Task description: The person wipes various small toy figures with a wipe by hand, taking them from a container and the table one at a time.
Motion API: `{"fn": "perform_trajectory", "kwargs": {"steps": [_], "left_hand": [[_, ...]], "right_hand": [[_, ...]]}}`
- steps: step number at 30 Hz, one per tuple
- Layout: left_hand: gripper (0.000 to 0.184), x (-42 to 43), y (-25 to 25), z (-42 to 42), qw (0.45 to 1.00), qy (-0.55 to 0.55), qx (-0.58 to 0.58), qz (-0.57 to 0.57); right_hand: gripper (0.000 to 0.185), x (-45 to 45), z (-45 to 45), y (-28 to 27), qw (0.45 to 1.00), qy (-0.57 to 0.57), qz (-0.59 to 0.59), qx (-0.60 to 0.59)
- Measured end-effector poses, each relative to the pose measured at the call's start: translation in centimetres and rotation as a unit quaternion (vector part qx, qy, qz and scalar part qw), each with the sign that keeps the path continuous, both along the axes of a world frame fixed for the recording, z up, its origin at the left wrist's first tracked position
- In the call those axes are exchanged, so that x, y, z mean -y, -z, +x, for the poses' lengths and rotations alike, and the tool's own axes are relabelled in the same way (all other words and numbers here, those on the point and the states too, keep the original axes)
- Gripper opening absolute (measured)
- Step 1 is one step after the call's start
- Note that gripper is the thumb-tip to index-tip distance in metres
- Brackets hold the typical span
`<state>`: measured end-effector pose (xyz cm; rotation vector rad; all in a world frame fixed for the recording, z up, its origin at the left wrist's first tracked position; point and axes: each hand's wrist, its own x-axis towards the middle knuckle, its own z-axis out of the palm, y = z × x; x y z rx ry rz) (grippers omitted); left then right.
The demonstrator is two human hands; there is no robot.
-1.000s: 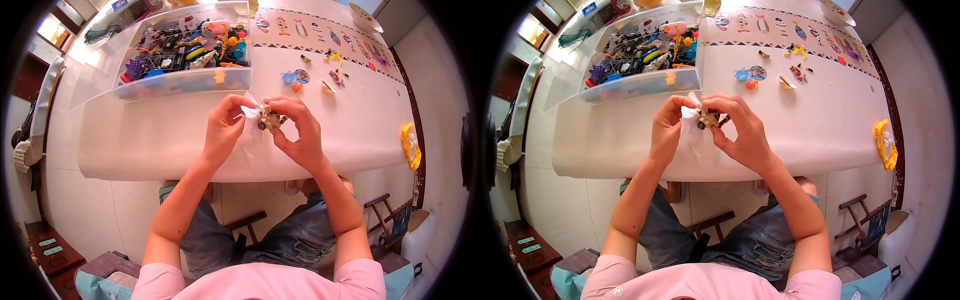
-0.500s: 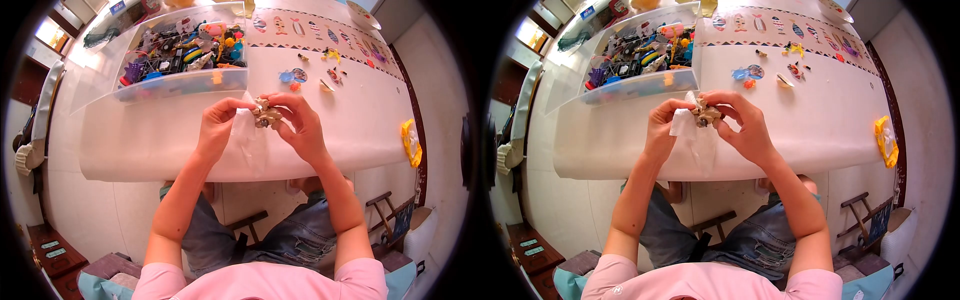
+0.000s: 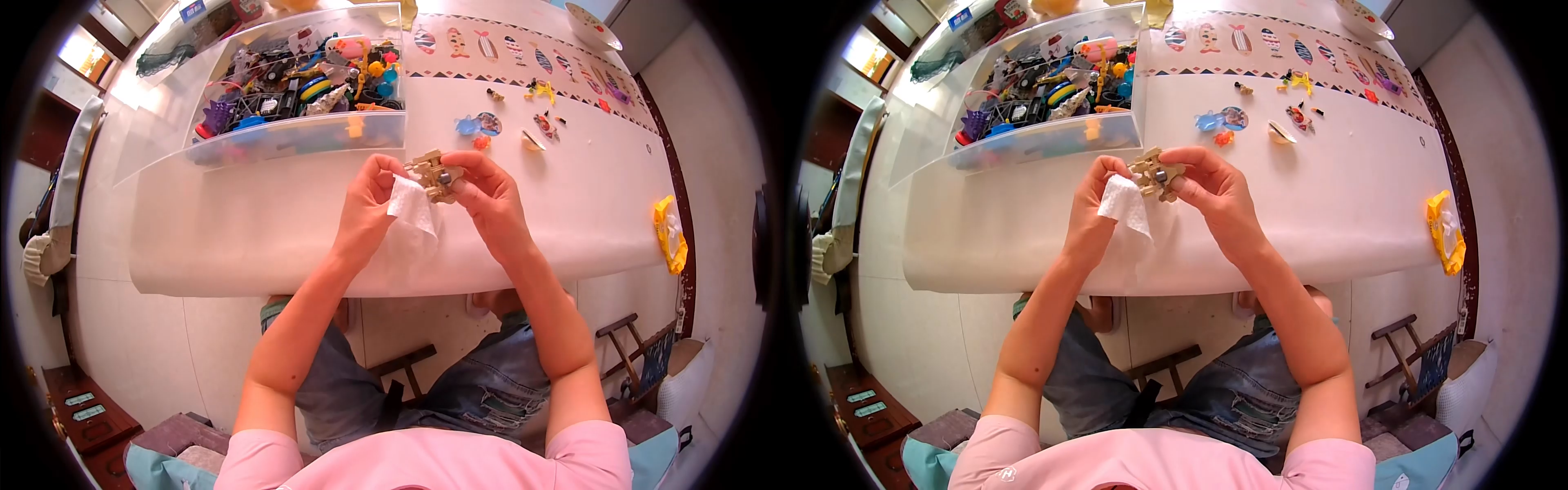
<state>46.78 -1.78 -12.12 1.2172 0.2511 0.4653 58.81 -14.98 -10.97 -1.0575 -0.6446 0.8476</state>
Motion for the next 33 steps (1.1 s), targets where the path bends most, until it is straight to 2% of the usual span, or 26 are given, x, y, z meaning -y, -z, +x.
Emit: {"fn": "perform_trajectory", "kwargs": {"steps": [1,4,7,10,11,13,18,22,25,28,33], "left_hand": [[0.016,-0.1,0.0,-0.1,1.0,0.013,-0.014,-0.016],[0.011,-0.6,1.0,-0.2,0.993,0.047,0.001,-0.106],[0.012,-0.4,1.0,-0.3,0.998,0.024,0.01,-0.06],[0.012,-0.5,0.7,0.0,0.992,-0.071,0.071,-0.079],[0.016,-0.7,0.7,-0.1,0.987,-0.09,0.102,-0.087],[0.019,-0.7,0.3,-0.1,0.992,-0.092,0.07,-0.052],[0.025,-0.5,0.7,0.1,0.998,-0.037,0.058,0.011],[0.024,-0.5,1.0,0.0,0.995,-0.086,0.044,0.028],[0.024,-0.7,0.9,-0.2,0.988,-0.125,0.014,0.093],[0.02,-0.4,-0.3,-0.2,0.993,-0.102,-0.015,0.062],[0.015,-0.7,0.8,-0.2,0.992,-0.103,-0.036,0.057]], "right_hand": [[0.026,0.0,0.0,0.0,0.999,0.006,-0.016,0.049],[0.026,-0.1,-0.3,-0.4,0.997,0.0,-0.028,0.071],[0.028,-0.2,-0.1,0.1,0.998,-0.002,-0.003,-0.059],[0.03,-0.1,0.5,0.2,0.984,-0.031,0.042,-0.173],[0.03,-0.1,0.5,0.1,0.981,-0.041,0.046,-0.182],[0.03,-0.1,0.5,0.1,0.976,-0.061,0.055,-0.202],[0.027,-0.4,-0.6,0.3,0.997,-0.039,0.004,-0.059],[0.026,-0.6,-1.0,0.0,0.999,-0.032,-0.029,0.006],[0.024,-0.6,-1.8,-0.7,0.996,-0.019,-0.027,0.088],[0.022,-0.7,-1.5,-0.2,0.996,0.019,-0.015,0.091],[0.021,-0.4,-0.8,-0.3,0.999,0.011,-0.028,0.029]]}}
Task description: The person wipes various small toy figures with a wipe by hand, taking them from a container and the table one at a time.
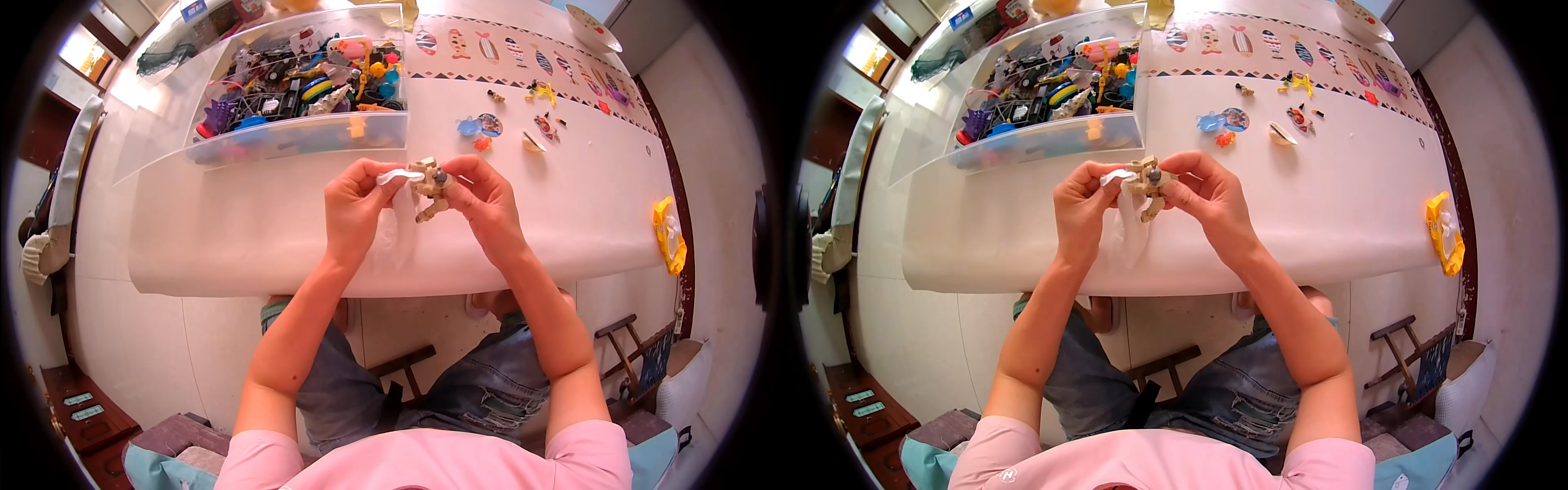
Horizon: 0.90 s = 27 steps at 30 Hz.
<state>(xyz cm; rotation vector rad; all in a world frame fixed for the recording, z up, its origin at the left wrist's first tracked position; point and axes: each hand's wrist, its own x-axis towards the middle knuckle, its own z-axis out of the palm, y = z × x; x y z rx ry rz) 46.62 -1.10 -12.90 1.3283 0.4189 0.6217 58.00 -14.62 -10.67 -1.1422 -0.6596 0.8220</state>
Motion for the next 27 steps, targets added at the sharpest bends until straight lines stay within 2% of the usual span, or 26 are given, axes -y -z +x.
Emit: {"fn": "perform_trajectory", "kwargs": {"steps": [1,4,7,10,13,16,19,22,25,26,27], "left_hand": [[0.015,-0.2,0.2,-0.2,1.0,-0.003,-0.01,-0.002],[0.015,-0.7,0.5,0.0,0.99,-0.038,0.049,-0.128],[0.018,-0.4,-0.3,0.0,0.982,0.121,-0.002,-0.146],[0.023,1.1,-1.0,0.4,0.98,0.166,-0.015,-0.108],[0.026,0.6,-0.1,0.3,0.978,0.183,0.002,-0.102],[0.024,0.3,0.4,0.1,0.973,0.188,0.004,-0.134],[0.019,0.3,-0.4,-0.2,0.964,0.219,-0.029,-0.151],[0.018,0.5,-0.4,-0.3,0.96,0.222,-0.023,-0.171],[0.018,-0.2,-0.7,-0.3,0.959,0.179,-0.048,-0.213],[0.018,-0.1,-0.9,-0.2,0.972,0.169,-0.022,-0.16],[0.017,0.1,-1.1,0.1,0.982,0.158,0.005,-0.107]], "right_hand": [[0.021,0.0,0.1,0.1,1.0,0.0,0.004,-0.016],[0.019,-0.2,0.2,0.0,0.993,0.035,0.053,-0.104],[0.019,-0.3,0.1,-0.2,0.995,0.055,0.051,-0.061],[0.021,-0.2,0.0,0.3,0.995,0.063,-0.001,0.075],[0.021,0.0,0.3,0.4,0.996,0.044,0.006,0.075],[0.023,-0.1,0.3,0.8,0.989,0.045,0.021,0.136],[0.029,-0.8,-0.7,-0.2,0.986,0.048,0.061,0.148],[0.033,-0.5,-0.4,-0.3,0.979,0.007,0.033,0.2],[0.034,-0.3,0.6,0.2,0.955,0.088,0.007,0.282],[0.037,-0.2,0.8,-0.2,0.924,0.137,-0.02,0.358],[0.039,-0.1,0.7,-0.3,0.91,0.15,-0.04,0.385]]}}
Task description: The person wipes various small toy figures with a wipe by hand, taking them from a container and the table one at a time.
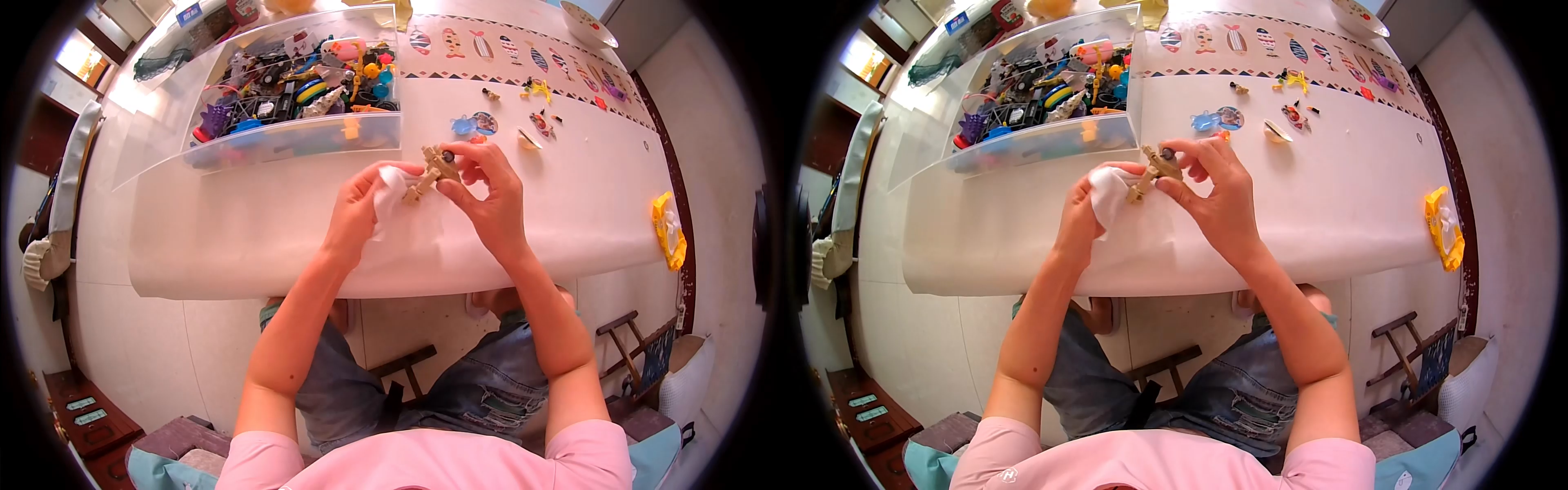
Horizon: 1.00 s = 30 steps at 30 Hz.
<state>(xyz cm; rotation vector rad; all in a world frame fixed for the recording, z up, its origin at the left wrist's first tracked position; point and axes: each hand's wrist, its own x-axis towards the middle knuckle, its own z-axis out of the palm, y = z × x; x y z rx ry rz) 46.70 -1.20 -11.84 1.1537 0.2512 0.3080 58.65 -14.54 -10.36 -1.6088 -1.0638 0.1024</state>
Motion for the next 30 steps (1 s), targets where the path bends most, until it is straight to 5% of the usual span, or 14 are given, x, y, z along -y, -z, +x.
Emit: {"fn": "perform_trajectory", "kwargs": {"steps": [5,7,14,18,21,24,30], "left_hand": [[0.013,0.8,0.0,0.1,0.994,-0.022,0.032,0.097],[0.015,0.1,1.0,0.0,0.998,-0.027,0.044,0.038],[0.013,0.0,1.6,0.1,0.992,-0.08,0.087,0.041],[0.008,0.2,1.4,0.3,0.953,-0.217,0.098,0.184],[0.018,-0.3,1.1,0.1,0.867,-0.3,0.133,0.374],[0.029,1.0,0.1,-0.1,0.898,-0.187,0.077,0.391],[0.033,0.5,0.5,0.3,0.896,-0.195,0.103,0.386]], "right_hand": [[0.043,0.3,-0.6,-0.9,0.994,0.01,-0.037,0.104],[0.043,0.0,-0.4,-1.2,0.984,0.024,-0.01,0.177],[0.044,-0.3,-0.6,0.0,0.982,-0.081,0.034,-0.169],[0.045,-0.1,-1.0,-0.3,0.999,-0.048,0.004,-0.013],[0.047,-0.1,-1.6,-1.1,0.995,-0.001,-0.012,0.103],[0.05,-0.3,-1.6,-0.6,0.993,0.0,0.004,0.116],[0.045,-0.1,-1.6,-0.5,0.993,-0.024,0.046,0.104]]}}
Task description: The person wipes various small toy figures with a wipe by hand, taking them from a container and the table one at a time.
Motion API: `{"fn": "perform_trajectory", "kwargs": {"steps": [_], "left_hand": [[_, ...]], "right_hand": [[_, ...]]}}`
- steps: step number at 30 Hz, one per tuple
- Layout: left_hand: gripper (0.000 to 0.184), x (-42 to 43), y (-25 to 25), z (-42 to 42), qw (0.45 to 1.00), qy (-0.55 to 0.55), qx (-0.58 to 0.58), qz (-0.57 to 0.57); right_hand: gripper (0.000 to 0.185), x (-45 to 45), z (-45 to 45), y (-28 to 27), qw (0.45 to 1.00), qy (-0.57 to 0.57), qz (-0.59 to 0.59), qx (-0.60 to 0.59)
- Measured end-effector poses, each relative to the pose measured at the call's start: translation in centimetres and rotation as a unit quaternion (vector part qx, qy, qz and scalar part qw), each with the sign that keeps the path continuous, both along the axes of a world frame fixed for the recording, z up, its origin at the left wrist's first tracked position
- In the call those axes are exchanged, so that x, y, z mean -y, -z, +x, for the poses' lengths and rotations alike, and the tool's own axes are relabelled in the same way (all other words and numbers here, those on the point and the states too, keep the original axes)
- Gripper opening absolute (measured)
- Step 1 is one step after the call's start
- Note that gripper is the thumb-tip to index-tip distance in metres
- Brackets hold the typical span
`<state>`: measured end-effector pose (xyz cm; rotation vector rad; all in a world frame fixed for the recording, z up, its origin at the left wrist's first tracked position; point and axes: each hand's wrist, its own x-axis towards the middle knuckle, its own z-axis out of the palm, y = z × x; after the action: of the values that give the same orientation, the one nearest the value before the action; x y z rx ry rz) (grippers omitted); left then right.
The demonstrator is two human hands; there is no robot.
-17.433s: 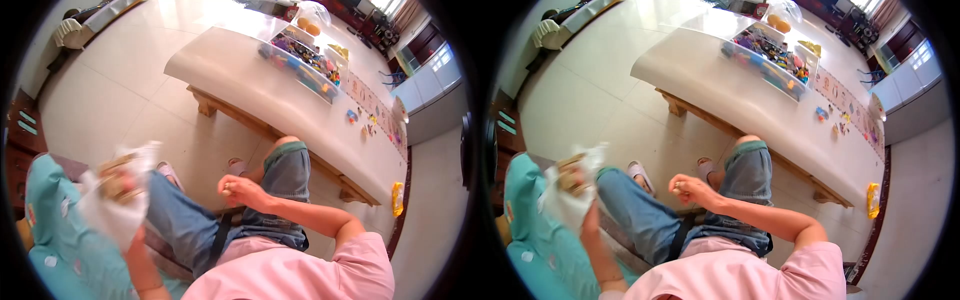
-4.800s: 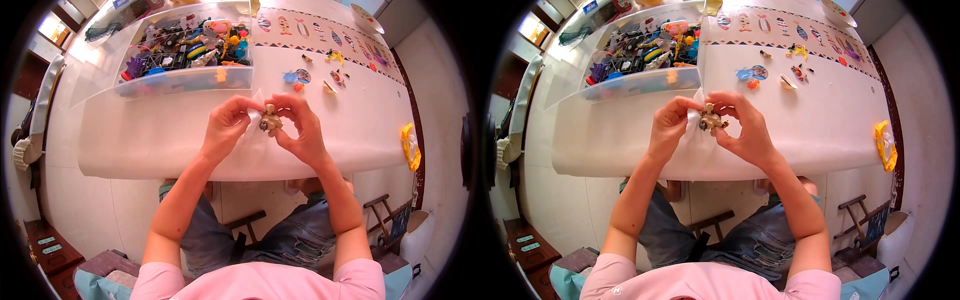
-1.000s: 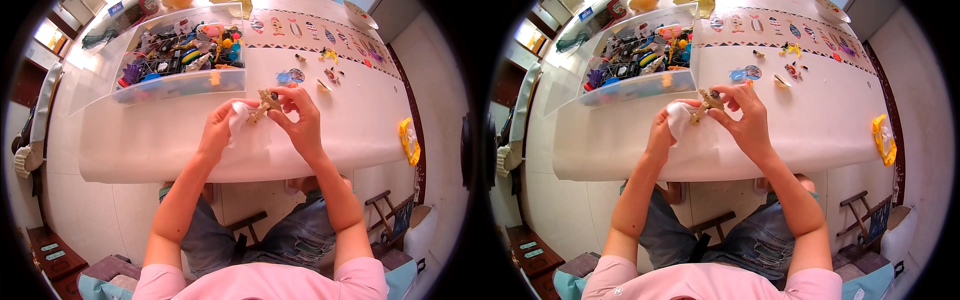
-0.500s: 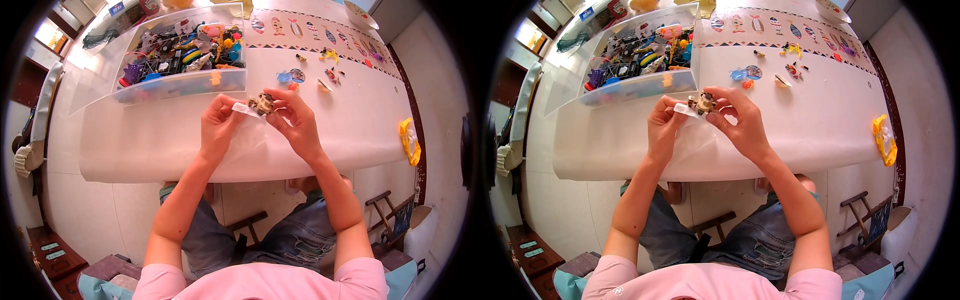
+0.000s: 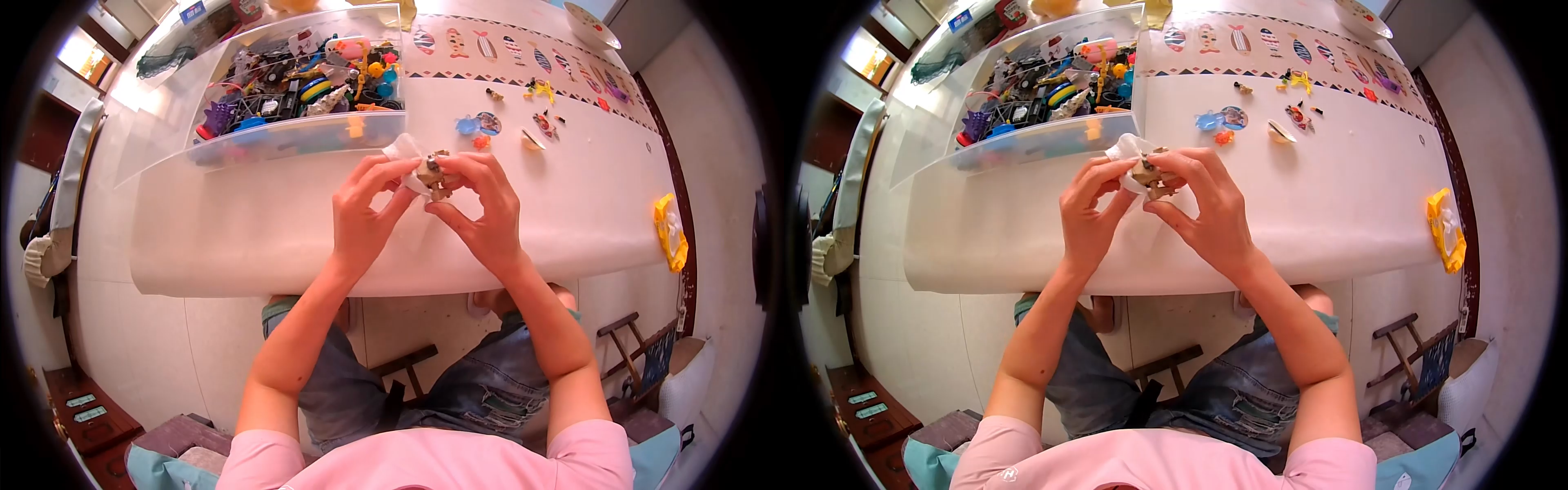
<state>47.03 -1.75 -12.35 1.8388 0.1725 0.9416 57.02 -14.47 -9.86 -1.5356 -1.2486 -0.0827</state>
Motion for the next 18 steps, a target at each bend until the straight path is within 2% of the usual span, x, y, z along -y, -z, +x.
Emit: {"fn": "perform_trajectory", "kwargs": {"steps": [4,5,7,10,13,16,18], "left_hand": [[0.029,-0.07,0.57,0.19,0.999,0.002,0.018,-0.031],[0.029,-0.13,0.65,0.15,1.0,0.003,0.022,-0.007],[0.028,-0.23,0.72,-0.07,0.999,0.006,0.031,0.042],[0.029,0.6,0.5,-0.09,0.999,0.004,0.036,0.008],[0.028,0.45,0.37,0.05,0.992,-0.012,0.056,0.109],[0.028,0.2,0.51,-0.05,0.992,-0.004,0.064,0.112],[0.028,0.56,0.83,0.0,0.995,0.01,0.094,-0.012]], "right_hand": [[0.042,0.18,0.09,-0.09,1.0,-0.008,0.011,-0.015],[0.041,0.24,0.22,-0.07,1.0,-0.009,0.015,-0.018],[0.039,0.18,0.47,-0.26,1.0,0.001,0.024,-0.005],[0.033,0.34,0.45,-0.56,0.999,0.013,0.028,0.039],[0.027,0.28,0.17,-0.56,0.998,0.015,0.033,0.046],[0.025,0.34,0.07,-0.46,0.999,0.006,0.039,0.035],[0.024,0.26,0.08,-0.42,0.998,0.002,0.047,0.032]]}}
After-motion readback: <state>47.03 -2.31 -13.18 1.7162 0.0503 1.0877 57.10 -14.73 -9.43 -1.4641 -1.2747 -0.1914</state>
